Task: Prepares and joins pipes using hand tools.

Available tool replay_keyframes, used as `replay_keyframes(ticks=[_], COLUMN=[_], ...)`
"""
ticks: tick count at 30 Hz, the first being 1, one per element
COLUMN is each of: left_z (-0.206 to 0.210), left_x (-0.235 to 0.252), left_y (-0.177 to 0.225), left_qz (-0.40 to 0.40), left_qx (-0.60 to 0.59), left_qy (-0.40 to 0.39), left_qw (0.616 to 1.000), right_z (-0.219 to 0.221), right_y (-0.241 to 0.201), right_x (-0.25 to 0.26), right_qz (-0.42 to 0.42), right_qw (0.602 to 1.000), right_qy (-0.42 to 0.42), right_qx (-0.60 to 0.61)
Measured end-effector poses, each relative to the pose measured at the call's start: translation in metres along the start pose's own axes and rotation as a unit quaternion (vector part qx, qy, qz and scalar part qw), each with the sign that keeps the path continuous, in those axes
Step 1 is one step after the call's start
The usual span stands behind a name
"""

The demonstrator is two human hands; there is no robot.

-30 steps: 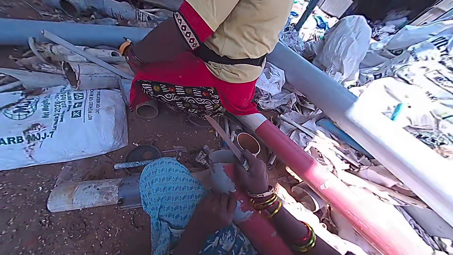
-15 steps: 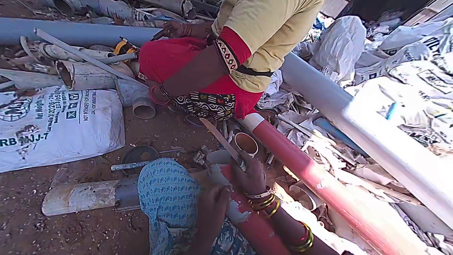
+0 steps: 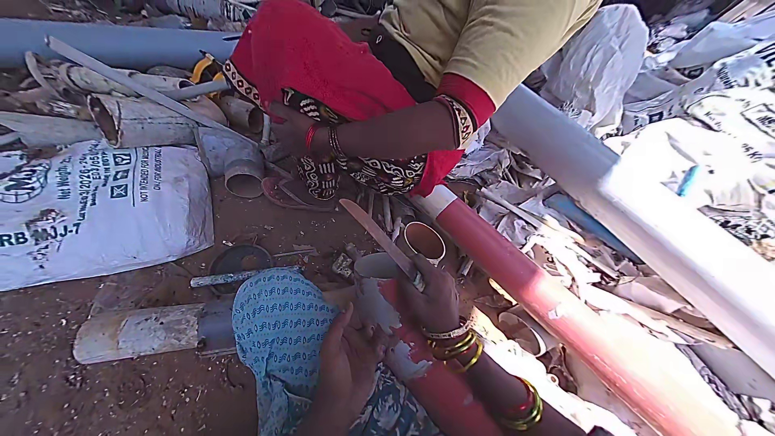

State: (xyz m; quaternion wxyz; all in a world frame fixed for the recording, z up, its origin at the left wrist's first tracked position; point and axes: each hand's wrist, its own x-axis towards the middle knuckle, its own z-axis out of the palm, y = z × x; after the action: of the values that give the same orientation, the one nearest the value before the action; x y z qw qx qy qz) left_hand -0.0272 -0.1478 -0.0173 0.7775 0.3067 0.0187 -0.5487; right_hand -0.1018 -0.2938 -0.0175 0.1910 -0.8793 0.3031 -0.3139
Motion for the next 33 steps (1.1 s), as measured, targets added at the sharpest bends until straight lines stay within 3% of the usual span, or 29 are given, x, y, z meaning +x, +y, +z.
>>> replay_keyframes(ticks=[33], left_z=[-0.008], left_x=[0.002], left_y=[-0.001], left_qz=[-0.011], left_qx=[-0.03], left_qy=[-0.025], left_qw=[0.999], right_z=[0.001], right_y=[0.002], right_x=[-0.001], right_qz=[0.0], right_qw=[1.0], right_qy=[0.0], right_qx=[-0.009])
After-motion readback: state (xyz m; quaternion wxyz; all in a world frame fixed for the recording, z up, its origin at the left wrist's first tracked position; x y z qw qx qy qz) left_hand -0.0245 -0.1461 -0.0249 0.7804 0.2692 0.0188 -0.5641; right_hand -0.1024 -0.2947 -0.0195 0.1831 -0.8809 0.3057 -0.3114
